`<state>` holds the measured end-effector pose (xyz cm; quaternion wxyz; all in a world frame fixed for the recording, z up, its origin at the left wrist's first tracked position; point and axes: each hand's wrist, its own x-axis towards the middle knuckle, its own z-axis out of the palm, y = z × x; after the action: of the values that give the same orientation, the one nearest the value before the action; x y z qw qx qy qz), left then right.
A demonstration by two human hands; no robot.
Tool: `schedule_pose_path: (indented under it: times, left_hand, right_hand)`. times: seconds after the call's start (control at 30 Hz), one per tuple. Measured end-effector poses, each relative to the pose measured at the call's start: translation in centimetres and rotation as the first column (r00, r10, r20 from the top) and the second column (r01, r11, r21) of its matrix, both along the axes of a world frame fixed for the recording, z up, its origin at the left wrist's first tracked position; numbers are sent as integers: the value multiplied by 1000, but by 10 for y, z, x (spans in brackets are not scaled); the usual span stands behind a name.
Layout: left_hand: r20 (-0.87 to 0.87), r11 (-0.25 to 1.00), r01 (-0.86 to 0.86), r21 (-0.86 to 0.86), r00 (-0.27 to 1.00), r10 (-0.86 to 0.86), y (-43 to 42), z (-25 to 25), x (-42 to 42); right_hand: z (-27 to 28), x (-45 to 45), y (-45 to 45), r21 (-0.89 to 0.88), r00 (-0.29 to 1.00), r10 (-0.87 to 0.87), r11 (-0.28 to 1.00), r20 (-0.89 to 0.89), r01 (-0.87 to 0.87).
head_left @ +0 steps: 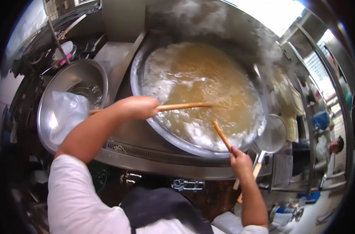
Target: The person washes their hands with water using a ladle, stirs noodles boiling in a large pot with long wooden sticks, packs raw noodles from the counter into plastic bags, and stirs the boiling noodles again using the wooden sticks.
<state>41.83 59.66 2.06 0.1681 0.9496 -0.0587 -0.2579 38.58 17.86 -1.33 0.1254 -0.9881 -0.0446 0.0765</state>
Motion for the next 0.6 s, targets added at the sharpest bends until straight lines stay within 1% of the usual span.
schedule_pose_path:
  times: [0.03,0.07,0.1,0.13,0.17,0.3,0.33,0.37,0.43,0.53,0.6]
  left_hand:
    - [68,984,40,-171,997,-28,42,-27,-17]
    - [-265,914,-293,-280,939,220,56,7,-44]
    - [-415,819,-468,-331,852,319,75,17,-67]
    - [-471,743,-546,-386,810,351,97,20,-88]
    - [-457,706,-589,-394,791,406,111,25,-105]
    - [-335,544,-736,-403,672,660,123,55,-136]
    - [-285,547,-736,-400,667,689,120,63,-135]
    - [-233,548,-738,-394,657,717,118,71,-132]
    - [-128,592,-718,-367,669,732,117,80,-122]
    - [-17,629,-706,-325,670,742,104,90,-101]
    - [32,675,-680,-288,697,716,97,88,-83]
  right_hand:
    - [-32,10,-6,148,998,18,989,67,-27]
    - [-80,34,-18,300,999,-21,954,31,11]
    - [-114,52,-24,442,998,-60,895,-17,62]
    - [-80,58,5,574,979,-79,800,-187,174]
    - [-70,69,22,637,960,-113,727,-255,255]
    - [-88,106,44,708,916,-181,588,-358,392]
    - [-94,114,50,725,904,-191,544,-383,422]
    - [-100,123,54,711,870,-186,512,-456,482]
    - [-107,134,68,701,832,-225,454,-507,550]
    - [-118,141,70,718,841,-184,449,-509,533]
    - [-120,140,67,714,869,-163,510,-467,480]
